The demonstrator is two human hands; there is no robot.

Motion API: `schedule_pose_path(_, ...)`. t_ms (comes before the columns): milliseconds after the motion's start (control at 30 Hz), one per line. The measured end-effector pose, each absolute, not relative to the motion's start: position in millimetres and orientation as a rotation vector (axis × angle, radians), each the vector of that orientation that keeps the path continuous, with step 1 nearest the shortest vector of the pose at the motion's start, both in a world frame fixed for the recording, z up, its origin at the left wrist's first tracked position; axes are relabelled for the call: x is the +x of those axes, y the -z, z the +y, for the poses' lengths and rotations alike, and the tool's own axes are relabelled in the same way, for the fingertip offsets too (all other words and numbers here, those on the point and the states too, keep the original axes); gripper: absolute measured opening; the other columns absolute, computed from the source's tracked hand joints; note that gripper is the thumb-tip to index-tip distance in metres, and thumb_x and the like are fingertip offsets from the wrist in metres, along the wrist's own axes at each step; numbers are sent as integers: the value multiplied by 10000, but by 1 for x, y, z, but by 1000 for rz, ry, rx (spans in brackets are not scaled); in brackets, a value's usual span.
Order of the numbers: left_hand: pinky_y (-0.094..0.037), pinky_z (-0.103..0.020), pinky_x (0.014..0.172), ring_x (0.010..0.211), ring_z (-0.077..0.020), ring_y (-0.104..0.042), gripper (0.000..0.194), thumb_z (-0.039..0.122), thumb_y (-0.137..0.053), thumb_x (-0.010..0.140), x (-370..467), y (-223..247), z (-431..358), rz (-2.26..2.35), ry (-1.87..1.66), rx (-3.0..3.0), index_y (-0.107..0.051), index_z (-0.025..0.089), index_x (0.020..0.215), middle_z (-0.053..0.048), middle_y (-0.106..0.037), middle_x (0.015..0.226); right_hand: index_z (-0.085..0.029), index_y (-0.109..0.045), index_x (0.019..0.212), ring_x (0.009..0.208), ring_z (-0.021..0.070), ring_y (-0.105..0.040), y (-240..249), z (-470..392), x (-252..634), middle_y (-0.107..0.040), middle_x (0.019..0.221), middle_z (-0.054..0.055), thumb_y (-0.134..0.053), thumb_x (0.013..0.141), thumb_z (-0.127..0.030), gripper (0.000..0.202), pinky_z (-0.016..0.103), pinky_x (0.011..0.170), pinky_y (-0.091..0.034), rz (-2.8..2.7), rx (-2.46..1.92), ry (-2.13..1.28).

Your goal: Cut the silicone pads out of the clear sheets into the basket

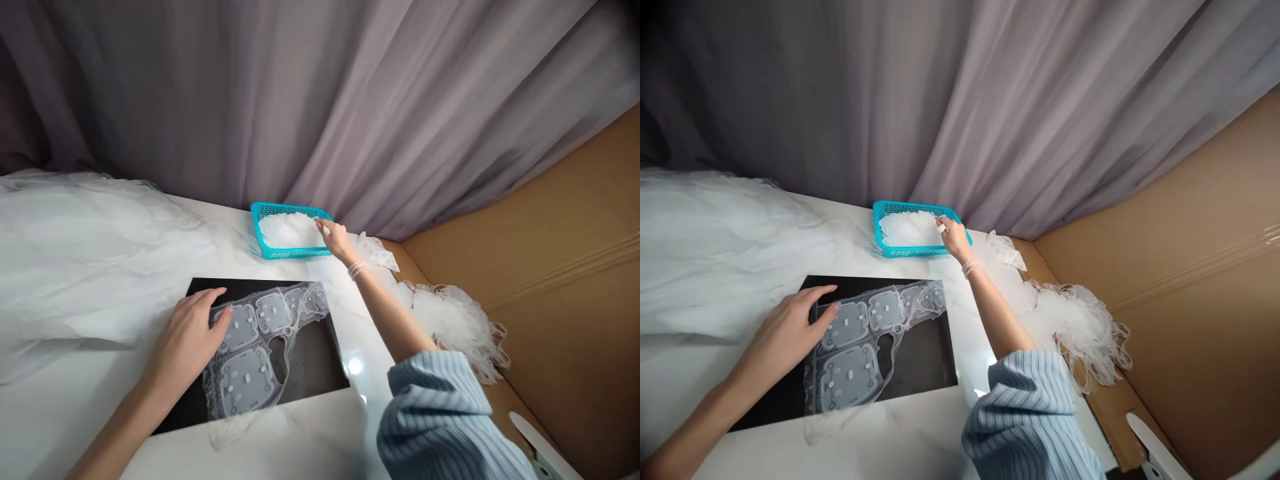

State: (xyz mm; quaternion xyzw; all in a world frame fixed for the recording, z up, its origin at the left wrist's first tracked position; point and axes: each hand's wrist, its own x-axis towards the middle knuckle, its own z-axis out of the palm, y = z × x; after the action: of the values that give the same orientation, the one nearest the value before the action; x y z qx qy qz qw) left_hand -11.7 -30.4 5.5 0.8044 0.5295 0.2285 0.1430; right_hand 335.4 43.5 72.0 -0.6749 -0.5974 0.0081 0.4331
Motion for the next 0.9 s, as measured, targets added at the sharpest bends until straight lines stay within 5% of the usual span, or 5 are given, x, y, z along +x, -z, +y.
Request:
schedule_pose_path(233,-468,-559,950,1141,-424,-570,485,382,-450,878,-10,7,-30,1528,-473,2377,-625,100,1232,-202,-655,1117,-183,-639,1073,890,256,-687,-53,-32,339,-716,934,108,-306,1031,-475,445,352,828,-491,-1505,-1888,32)
schedule_pose_path(367,-470,-559,906,1095,-431,-561,373,426,-505,815,-9,10,-23,1509,-445,2324,-663,159,1022,-176,-632,1009,-226,-537,853,669,250,-626,-25,-93,339,-643,719,66,-456,962,-471,279,327,677,-430,-1503,-2033,8)
schedule_pose_path(533,-487,-452,890,1020,-357,-608,178,403,-560,732,-10,10,-13,1461,-487,2177,-582,227,741,-117,-632,913,-240,-404,799,670,203,-566,11,-119,329,-631,776,19,-599,772,-314,210,304,682,-405,-1524,-2008,-29)
schedule_pose_path(733,-510,-275,560,595,-199,-683,207,440,-482,844,7,8,-13,1340,-554,1865,-543,243,860,0,-713,703,-247,-315,787,704,160,-538,-1,-84,349,-532,760,-17,-479,787,-285,168,282,683,-461,-1392,-1869,4)
schedule_pose_path(900,-544,-279,589,647,-196,-715,226,372,-452,908,33,3,-13,1369,-658,1856,-566,202,1005,-54,-755,827,-253,-282,793,776,167,-572,-16,-68,375,-514,756,-19,-498,758,-293,223,288,700,-502,-1216,-1874,28)
